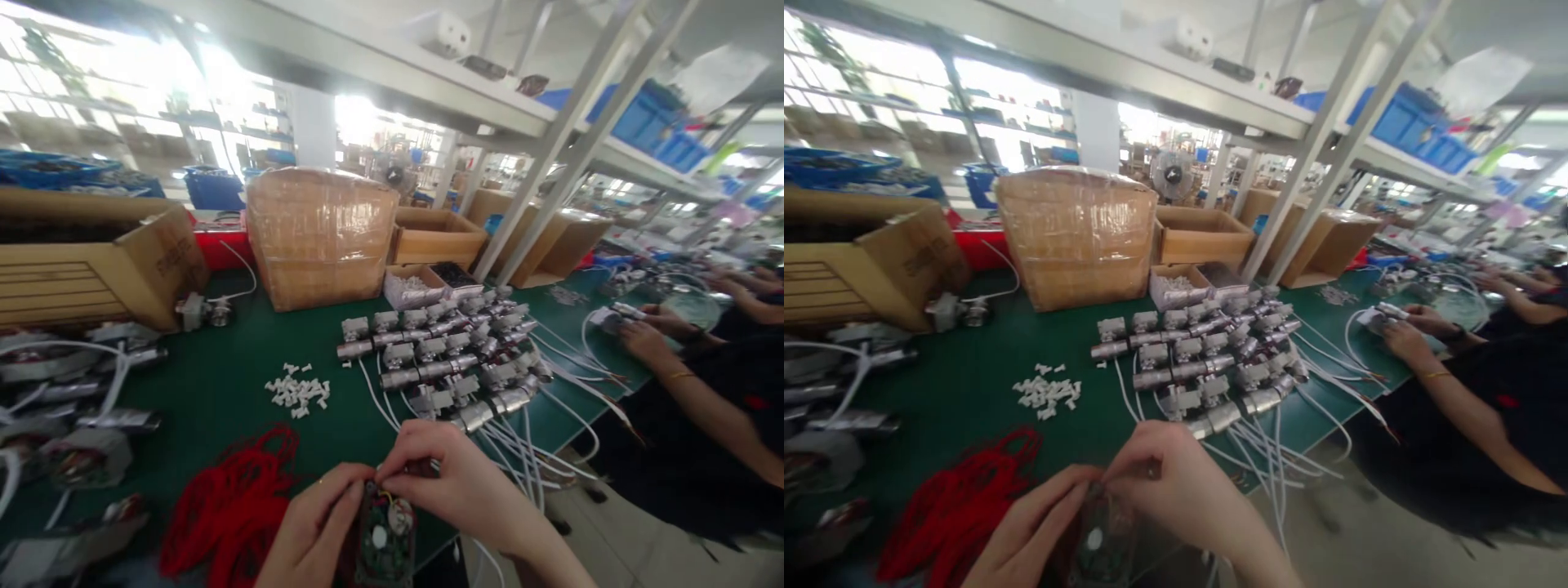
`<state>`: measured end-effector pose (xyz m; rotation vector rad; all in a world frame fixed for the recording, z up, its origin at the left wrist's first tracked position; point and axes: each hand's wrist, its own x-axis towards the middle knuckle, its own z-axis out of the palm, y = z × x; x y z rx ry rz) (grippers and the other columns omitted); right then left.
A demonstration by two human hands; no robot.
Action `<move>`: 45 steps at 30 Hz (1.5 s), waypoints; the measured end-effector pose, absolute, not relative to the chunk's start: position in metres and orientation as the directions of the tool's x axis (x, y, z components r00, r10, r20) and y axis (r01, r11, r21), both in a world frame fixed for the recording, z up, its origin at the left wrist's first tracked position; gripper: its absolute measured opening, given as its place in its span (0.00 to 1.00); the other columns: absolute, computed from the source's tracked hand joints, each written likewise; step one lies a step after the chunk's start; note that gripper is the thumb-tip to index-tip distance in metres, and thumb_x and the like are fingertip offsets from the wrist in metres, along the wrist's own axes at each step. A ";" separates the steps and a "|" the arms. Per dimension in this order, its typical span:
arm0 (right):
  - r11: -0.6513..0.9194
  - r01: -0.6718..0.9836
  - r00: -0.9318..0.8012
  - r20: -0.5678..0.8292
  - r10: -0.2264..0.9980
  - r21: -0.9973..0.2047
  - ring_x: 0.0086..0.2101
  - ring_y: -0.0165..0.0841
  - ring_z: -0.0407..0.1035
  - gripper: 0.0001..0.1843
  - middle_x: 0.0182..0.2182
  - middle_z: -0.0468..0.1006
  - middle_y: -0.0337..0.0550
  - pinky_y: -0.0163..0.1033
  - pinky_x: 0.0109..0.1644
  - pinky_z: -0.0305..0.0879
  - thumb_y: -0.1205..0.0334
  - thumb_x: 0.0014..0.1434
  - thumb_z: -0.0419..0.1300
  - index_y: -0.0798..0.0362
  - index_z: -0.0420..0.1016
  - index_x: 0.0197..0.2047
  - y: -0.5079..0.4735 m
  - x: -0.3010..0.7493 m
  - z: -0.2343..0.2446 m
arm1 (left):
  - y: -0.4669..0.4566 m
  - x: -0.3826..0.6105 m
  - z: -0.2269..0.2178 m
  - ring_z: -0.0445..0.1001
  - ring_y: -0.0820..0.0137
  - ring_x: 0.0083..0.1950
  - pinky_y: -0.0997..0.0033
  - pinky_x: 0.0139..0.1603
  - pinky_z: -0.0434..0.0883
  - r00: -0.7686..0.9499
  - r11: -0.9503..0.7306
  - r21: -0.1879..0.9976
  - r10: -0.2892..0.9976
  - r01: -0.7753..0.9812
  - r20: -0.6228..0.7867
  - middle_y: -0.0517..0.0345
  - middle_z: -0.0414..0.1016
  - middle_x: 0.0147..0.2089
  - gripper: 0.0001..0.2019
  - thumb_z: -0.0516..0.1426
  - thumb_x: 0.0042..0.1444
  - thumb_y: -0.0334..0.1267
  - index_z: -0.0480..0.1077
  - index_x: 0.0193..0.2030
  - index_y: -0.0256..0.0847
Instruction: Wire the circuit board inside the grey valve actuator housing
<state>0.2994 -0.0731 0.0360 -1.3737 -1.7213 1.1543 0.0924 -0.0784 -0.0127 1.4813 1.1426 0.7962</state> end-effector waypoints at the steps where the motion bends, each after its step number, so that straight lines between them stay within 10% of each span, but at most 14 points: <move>1: 0.066 0.407 -0.250 -0.041 0.968 -0.911 0.29 0.27 0.69 0.13 0.28 0.75 0.37 0.29 0.32 0.62 0.79 0.55 0.66 0.52 0.87 0.33 -0.074 0.299 0.036 | -0.077 0.095 -0.011 0.79 0.58 0.48 0.72 0.48 0.78 0.349 0.010 0.975 0.933 0.220 -0.089 0.55 0.83 0.45 0.21 0.54 0.64 0.57 0.81 0.43 0.44; 9: 0.097 0.435 -0.275 -0.029 0.961 -0.895 0.31 0.28 0.71 0.12 0.29 0.76 0.38 0.30 0.32 0.63 0.77 0.57 0.66 0.50 0.87 0.34 -0.074 0.298 0.039 | -0.075 0.103 -0.006 0.78 0.61 0.43 0.72 0.45 0.76 0.458 0.053 0.986 0.881 0.158 -0.121 0.56 0.77 0.31 0.19 0.53 0.66 0.53 0.78 0.42 0.41; 16: 0.101 0.488 -0.299 -0.058 0.952 -0.867 0.32 0.29 0.72 0.14 0.30 0.77 0.38 0.31 0.34 0.64 0.79 0.57 0.66 0.50 0.88 0.35 -0.071 0.297 0.043 | -0.078 0.103 -0.011 0.70 0.69 0.24 0.77 0.21 0.70 0.483 0.177 0.971 0.844 0.160 -0.234 0.58 0.72 0.30 0.28 0.52 0.63 0.63 0.75 0.45 0.38; 45: 0.116 0.513 -0.299 -0.050 0.953 -0.850 0.31 0.27 0.70 0.11 0.27 0.75 0.36 0.29 0.34 0.62 0.80 0.56 0.68 0.54 0.85 0.32 -0.074 0.300 0.044 | -0.077 0.105 -0.013 0.72 0.70 0.25 0.79 0.23 0.71 0.465 0.158 0.975 0.859 0.155 -0.213 0.56 0.74 0.31 0.27 0.54 0.61 0.62 0.75 0.42 0.36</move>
